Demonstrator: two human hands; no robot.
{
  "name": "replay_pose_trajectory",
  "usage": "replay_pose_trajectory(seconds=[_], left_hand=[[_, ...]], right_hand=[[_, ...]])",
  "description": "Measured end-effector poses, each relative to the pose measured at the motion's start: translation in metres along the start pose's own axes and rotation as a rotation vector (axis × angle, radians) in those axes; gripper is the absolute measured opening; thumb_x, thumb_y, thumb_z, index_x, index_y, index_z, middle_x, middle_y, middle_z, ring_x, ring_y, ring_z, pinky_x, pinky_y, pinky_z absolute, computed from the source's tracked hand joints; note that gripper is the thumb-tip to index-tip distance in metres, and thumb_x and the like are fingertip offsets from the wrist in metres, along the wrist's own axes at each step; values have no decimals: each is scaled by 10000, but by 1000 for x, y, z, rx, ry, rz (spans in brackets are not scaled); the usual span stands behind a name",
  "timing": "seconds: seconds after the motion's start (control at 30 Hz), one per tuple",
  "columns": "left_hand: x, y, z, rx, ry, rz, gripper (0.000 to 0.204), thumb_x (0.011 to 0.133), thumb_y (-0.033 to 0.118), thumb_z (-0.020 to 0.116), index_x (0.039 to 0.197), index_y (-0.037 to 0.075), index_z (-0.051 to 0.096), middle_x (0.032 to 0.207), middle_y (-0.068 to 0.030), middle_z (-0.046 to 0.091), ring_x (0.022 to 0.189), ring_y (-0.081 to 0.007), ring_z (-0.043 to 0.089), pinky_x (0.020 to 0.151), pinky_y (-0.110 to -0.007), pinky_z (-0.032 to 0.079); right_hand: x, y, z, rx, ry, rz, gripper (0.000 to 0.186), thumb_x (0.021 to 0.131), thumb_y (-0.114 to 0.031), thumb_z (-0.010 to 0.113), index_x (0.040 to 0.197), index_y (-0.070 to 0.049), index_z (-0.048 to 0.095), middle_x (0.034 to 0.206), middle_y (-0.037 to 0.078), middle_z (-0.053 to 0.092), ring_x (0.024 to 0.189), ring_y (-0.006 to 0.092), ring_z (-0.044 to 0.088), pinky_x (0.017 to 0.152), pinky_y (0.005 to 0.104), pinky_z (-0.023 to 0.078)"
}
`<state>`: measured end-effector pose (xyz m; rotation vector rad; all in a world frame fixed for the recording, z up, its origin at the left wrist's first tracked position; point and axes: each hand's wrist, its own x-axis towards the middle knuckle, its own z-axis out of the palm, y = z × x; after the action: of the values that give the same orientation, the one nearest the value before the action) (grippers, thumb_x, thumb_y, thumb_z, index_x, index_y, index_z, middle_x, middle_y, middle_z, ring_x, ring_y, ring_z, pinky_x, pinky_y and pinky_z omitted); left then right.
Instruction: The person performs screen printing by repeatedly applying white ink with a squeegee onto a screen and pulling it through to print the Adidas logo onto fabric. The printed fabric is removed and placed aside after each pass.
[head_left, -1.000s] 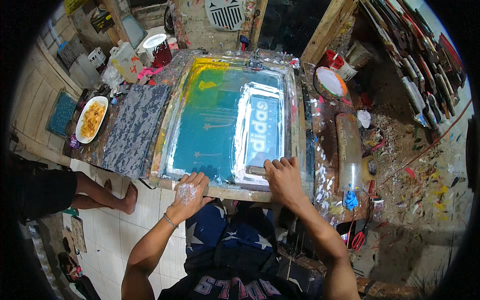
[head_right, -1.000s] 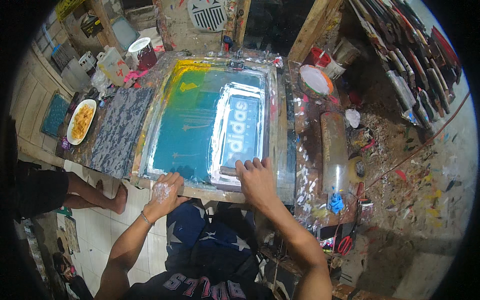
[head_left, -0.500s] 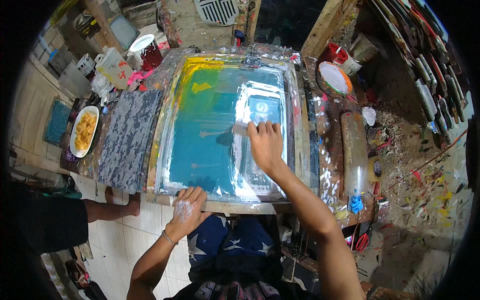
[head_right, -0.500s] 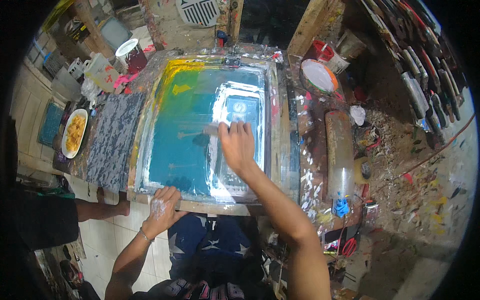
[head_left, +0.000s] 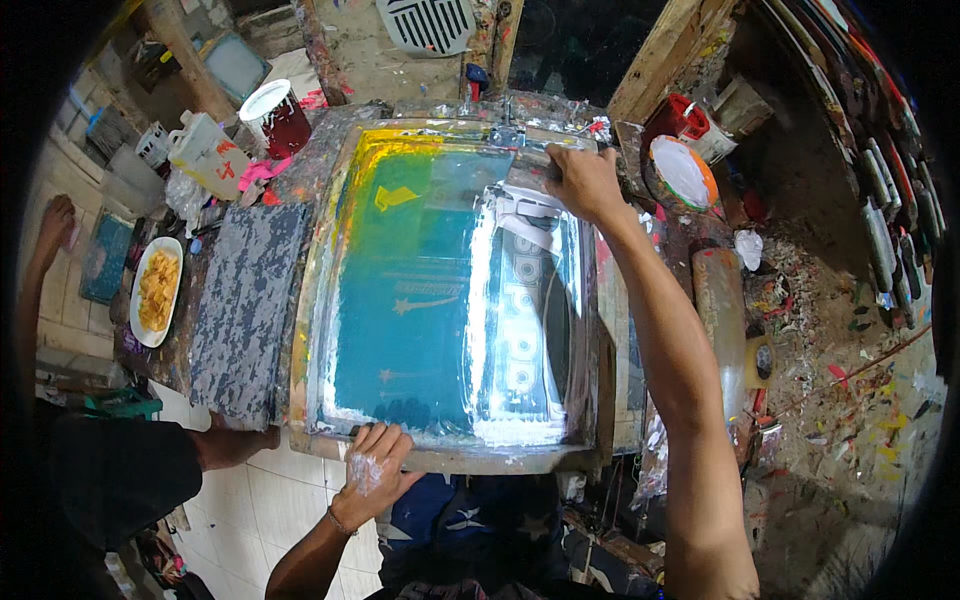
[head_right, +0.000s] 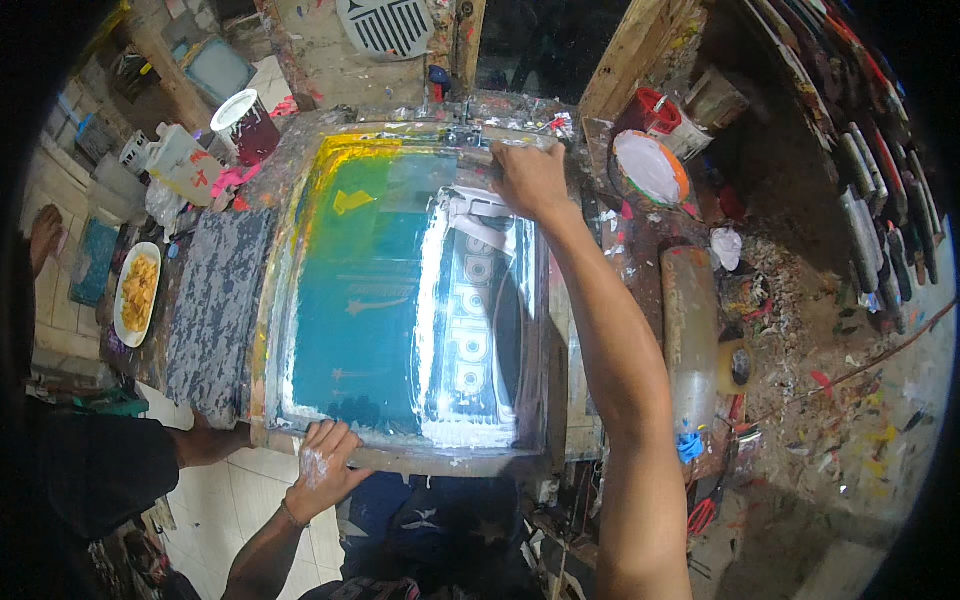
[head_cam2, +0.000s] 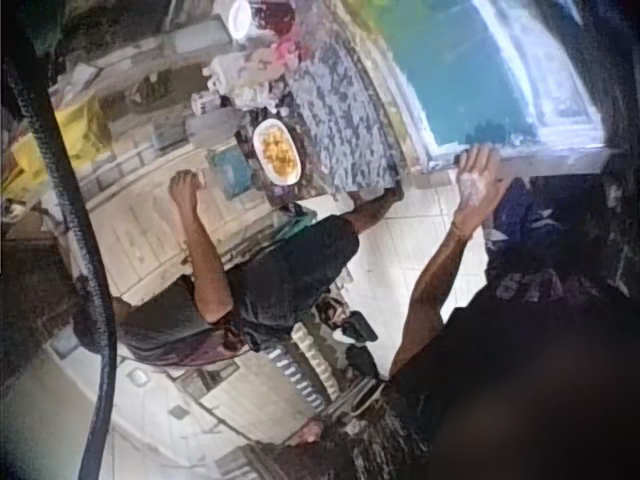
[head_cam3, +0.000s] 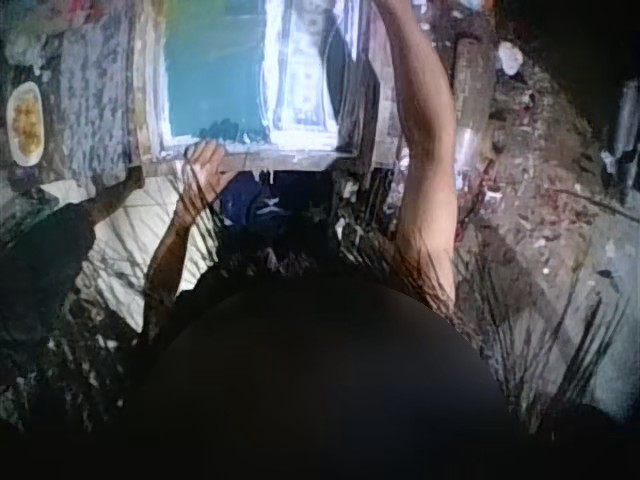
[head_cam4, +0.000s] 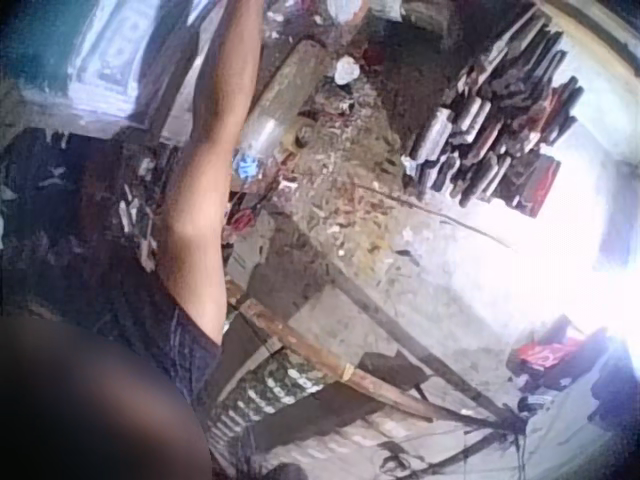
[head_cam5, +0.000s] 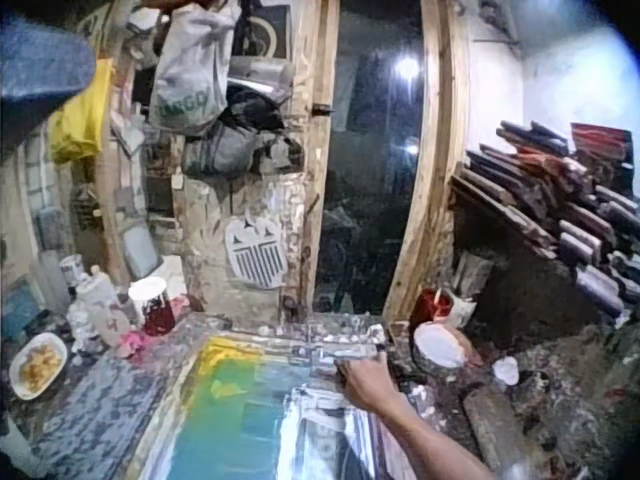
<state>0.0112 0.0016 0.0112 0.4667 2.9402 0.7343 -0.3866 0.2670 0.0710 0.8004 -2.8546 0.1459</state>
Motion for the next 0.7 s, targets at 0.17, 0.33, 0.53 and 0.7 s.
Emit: replay_pose_trajectory(seconds=[0.17, 0.33, 0.53, 0.7], left_hand=[[0, 0, -1, -27, -12, -23, 484, 615, 210, 920, 947, 43, 609, 940, -121, 550, 922, -309, 545, 817, -427, 417], [1, 1, -2, -41, 1, -17, 447, 603, 177, 920, 901, 49, 613, 901, -117, 549, 890, -320, 549, 796, -429, 412], [3, 3, -2, -35, 43, -12, 439, 587, 167, 920, 872, 42, 610, 878, -120, 548, 871, -328, 550, 784, -431, 410], [3, 5, -1, -32, 80, -9, 447, 582, 167, 923, 870, 35, 608, 886, -124, 550, 883, -335, 550, 784, -436, 412]], right_hand=[[42, -2, 32, -101, -110, -94, 402, 846, -373, 709, 1195, -175, 702, 1018, 155, 758, 1000, 335, 724, 953, 561, 410], [-6, -18, 26, 52, -180, -288, 355, 877, -419, 713, 1116, -159, 674, 938, 131, 746, 952, 323, 724, 913, 539, 432], [-155, -88, -14, 59, -166, -468, 297, 808, -107, 677, 1099, -147, 634, 958, 86, 719, 927, 278, 694, 904, 459, 437], [-235, -118, -29, 133, -249, -454, 265, 835, -107, 644, 1096, -139, 614, 979, 54, 697, 970, 267, 665, 891, 454, 433]])
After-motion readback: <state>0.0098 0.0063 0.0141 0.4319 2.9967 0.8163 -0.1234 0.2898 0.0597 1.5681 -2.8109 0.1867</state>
